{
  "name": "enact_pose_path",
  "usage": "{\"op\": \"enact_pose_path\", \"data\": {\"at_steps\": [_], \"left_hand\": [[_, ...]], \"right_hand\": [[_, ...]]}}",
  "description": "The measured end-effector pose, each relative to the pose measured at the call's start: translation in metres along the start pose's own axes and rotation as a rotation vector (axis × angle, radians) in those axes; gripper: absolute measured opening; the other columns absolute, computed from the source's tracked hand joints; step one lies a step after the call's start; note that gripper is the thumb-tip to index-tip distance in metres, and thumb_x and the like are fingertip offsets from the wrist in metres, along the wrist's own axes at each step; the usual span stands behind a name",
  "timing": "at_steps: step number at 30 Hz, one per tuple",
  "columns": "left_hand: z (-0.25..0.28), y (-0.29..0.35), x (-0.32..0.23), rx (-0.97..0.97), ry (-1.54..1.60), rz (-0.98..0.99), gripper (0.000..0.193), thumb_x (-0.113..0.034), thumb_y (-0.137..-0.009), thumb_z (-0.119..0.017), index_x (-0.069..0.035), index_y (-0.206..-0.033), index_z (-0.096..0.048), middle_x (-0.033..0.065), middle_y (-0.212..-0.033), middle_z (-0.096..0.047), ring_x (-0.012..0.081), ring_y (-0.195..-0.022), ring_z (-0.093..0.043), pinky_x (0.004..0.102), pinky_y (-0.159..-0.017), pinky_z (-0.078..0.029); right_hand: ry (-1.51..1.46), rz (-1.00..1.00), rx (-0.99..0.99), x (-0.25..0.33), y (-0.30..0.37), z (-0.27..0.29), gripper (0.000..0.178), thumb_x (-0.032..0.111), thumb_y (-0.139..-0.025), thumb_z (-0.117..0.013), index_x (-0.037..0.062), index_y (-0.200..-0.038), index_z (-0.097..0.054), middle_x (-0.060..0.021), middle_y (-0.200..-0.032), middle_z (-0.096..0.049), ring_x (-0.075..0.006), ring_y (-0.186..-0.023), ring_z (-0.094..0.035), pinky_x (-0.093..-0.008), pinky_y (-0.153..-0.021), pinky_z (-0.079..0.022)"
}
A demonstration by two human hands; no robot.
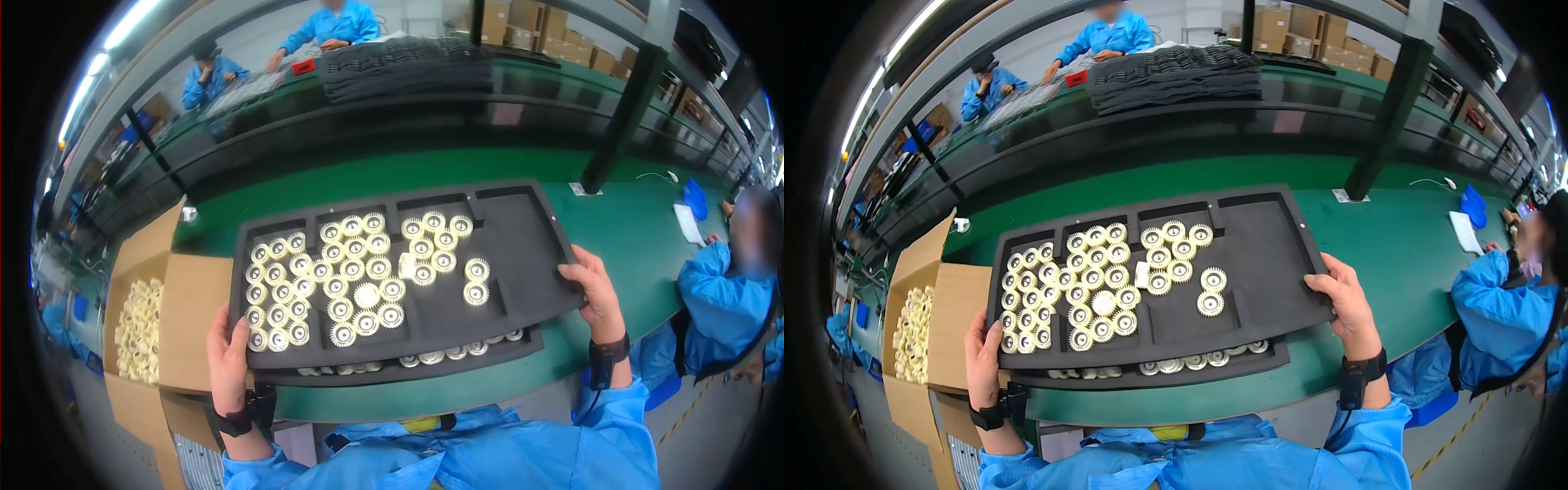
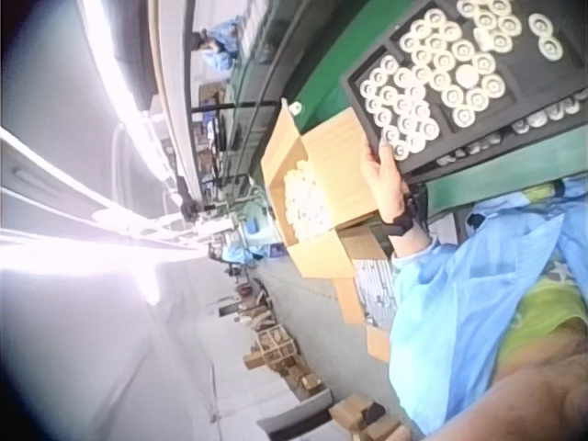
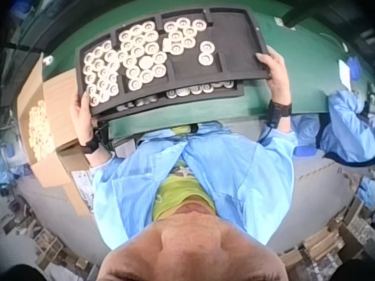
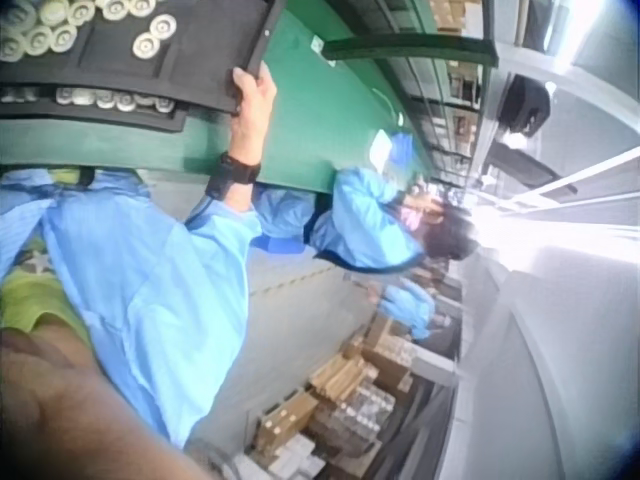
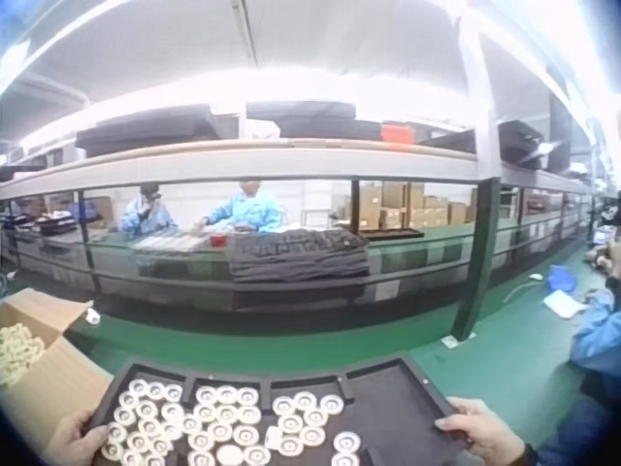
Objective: Manually assembling small plastic and metal gears into white electronic housings on a factory assembly line.
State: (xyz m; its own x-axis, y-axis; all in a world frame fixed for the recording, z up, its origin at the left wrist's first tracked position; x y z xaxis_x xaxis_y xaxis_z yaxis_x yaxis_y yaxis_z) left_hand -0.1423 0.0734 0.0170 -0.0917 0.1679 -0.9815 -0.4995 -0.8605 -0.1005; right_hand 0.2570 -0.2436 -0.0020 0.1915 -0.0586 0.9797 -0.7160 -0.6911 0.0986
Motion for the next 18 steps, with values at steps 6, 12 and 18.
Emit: {"op": "enact_pose_path", "data": {"at_steps": [6,12,18], "left_hand": [[-0.010,-0.012,0.030,-0.020,-0.218,-0.096,0.040,-0.008,-0.093,-0.055,0.006,-0.130,-0.046,0.0108,-0.122,-0.058,0.0164,-0.111,-0.054,0.0291,-0.097,-0.042],[-0.004,0.008,-0.013,0.020,0.224,0.001,0.047,-0.007,-0.091,-0.058,0.004,-0.134,-0.043,0.0099,-0.124,-0.057,0.0150,-0.110,-0.056,0.0293,-0.096,-0.045],[0.050,0.031,-0.095,-0.144,0.594,-0.120,0.046,-0.016,-0.093,-0.057,0.003,-0.133,-0.045,0.0120,-0.126,-0.057,0.0174,-0.110,-0.059,0.0328,-0.096,-0.048]], "right_hand": [[-0.003,-0.007,-0.151,-0.010,0.007,0.017,0.053,0.006,-0.083,-0.062,-0.0060,-0.133,-0.046,-0.0144,-0.119,-0.059,-0.0192,-0.104,-0.059,-0.0309,-0.092,-0.048],[0.019,0.172,-0.153,-0.006,0.002,0.078,0.047,0.013,-0.084,-0.060,-0.0013,-0.128,-0.050,-0.0122,-0.118,-0.058,-0.0203,-0.104,-0.058,-0.0337,-0.094,-0.048],[-0.054,0.212,0.037,0.109,0.012,0.019,0.042,0.019,-0.091,-0.055,-0.0006,-0.128,-0.051,-0.0098,-0.121,-0.060,-0.0188,-0.111,-0.058,-0.0342,-0.097,-0.046]]}}
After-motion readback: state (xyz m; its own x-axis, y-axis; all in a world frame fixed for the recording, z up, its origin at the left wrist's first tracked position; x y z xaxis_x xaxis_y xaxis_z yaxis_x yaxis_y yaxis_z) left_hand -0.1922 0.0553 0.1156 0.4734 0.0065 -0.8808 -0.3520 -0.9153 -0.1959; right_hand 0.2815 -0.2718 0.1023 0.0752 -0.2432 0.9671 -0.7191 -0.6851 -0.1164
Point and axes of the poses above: each hand's wrist, its own y-axis away from the middle knuckle, its own z-axis out of the back of the hand, x = y × z, the point moved 4 cm from there along -y, towards the middle knuckle
